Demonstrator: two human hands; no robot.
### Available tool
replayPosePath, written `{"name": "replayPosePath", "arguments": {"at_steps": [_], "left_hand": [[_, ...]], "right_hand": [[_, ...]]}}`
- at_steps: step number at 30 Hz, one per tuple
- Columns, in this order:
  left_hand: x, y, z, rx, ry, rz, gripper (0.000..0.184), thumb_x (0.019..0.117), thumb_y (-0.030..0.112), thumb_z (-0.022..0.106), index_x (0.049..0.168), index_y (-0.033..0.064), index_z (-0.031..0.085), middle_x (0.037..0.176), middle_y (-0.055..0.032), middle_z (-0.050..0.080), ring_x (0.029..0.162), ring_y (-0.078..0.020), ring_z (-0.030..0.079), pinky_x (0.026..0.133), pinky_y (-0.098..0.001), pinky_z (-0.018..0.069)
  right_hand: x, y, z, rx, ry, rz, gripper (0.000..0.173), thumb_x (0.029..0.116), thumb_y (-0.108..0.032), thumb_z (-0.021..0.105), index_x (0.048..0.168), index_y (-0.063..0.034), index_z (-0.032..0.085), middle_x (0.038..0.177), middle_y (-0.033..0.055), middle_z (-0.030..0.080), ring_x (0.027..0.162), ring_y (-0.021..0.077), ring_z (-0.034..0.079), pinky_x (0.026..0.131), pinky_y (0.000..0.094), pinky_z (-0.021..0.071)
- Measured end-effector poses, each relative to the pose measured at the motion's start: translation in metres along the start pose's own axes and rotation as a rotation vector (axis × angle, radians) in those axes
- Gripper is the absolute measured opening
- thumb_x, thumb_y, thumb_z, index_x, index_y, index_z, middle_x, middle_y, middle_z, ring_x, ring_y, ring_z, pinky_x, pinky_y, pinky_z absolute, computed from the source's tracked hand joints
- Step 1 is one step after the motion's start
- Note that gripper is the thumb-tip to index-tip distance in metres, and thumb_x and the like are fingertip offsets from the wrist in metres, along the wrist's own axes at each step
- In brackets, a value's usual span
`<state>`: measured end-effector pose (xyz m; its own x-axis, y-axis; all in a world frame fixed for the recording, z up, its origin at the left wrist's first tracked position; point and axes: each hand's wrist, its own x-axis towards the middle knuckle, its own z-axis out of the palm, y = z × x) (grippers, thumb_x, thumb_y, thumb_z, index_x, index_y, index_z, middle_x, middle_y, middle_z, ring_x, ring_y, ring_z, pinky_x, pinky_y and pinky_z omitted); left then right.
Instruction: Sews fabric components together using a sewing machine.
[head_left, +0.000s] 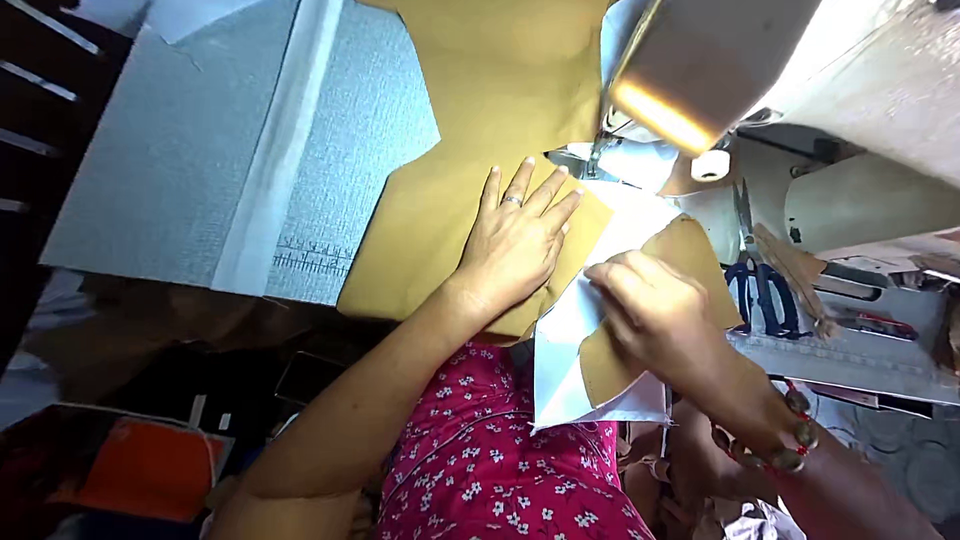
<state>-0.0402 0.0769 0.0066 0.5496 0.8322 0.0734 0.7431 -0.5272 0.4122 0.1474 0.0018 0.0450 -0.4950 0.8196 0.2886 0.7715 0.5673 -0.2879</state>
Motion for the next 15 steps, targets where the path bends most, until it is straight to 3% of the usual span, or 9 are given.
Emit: {"name": "replayPosePath", "arguments": {"at_steps": [2,5,10,15], "left_hand": [[0.002,-0.002,0.001,-0.006,0.006,0.001,0.049,0.1086,0.027,0.031,0.153,0.0212,0.051,0.164,-0.0081,0.038,0.154,-0.0413,0.025,0.119,-0.0721,0.0113],[0.003,-0.002,0.000,-0.011,-0.012,-0.010,0.049,0.1094,0.031,0.030,0.153,0.0217,0.050,0.165,-0.0064,0.036,0.155,-0.0397,0.024,0.120,-0.0711,0.0095],[0.005,-0.001,0.000,-0.002,-0.024,-0.026,0.051,0.1099,0.036,0.030,0.155,0.0216,0.047,0.166,-0.0050,0.034,0.156,-0.0384,0.021,0.120,-0.0707,0.0079],[0.005,0.001,0.001,0.010,-0.017,-0.037,0.051,0.1101,0.036,0.030,0.155,0.0206,0.048,0.166,-0.0047,0.034,0.156,-0.0379,0.021,0.120,-0.0705,0.0081]], "right_hand": [[0.000,-0.010,0.009,-0.005,0.053,-0.098,0.024,0.0909,-0.004,0.061,0.110,-0.0044,0.077,0.078,0.0117,0.065,0.066,0.0259,0.063,0.057,0.0370,0.0490],[0.000,-0.015,0.026,-0.093,0.091,-0.209,0.024,0.0943,-0.006,0.058,0.105,-0.0076,0.079,0.067,0.0076,0.056,0.058,0.0230,0.052,0.053,0.0341,0.0353],[-0.003,-0.017,0.039,-0.099,0.133,-0.259,0.019,0.0940,-0.004,0.056,0.088,-0.0053,0.074,0.066,0.0065,0.056,0.058,0.0217,0.051,0.055,0.0348,0.0327],[-0.015,-0.017,0.050,-0.046,0.136,-0.148,0.017,0.0933,-0.007,0.060,0.093,-0.0086,0.077,0.064,0.0055,0.054,0.056,0.0208,0.050,0.055,0.0342,0.0327]]}}
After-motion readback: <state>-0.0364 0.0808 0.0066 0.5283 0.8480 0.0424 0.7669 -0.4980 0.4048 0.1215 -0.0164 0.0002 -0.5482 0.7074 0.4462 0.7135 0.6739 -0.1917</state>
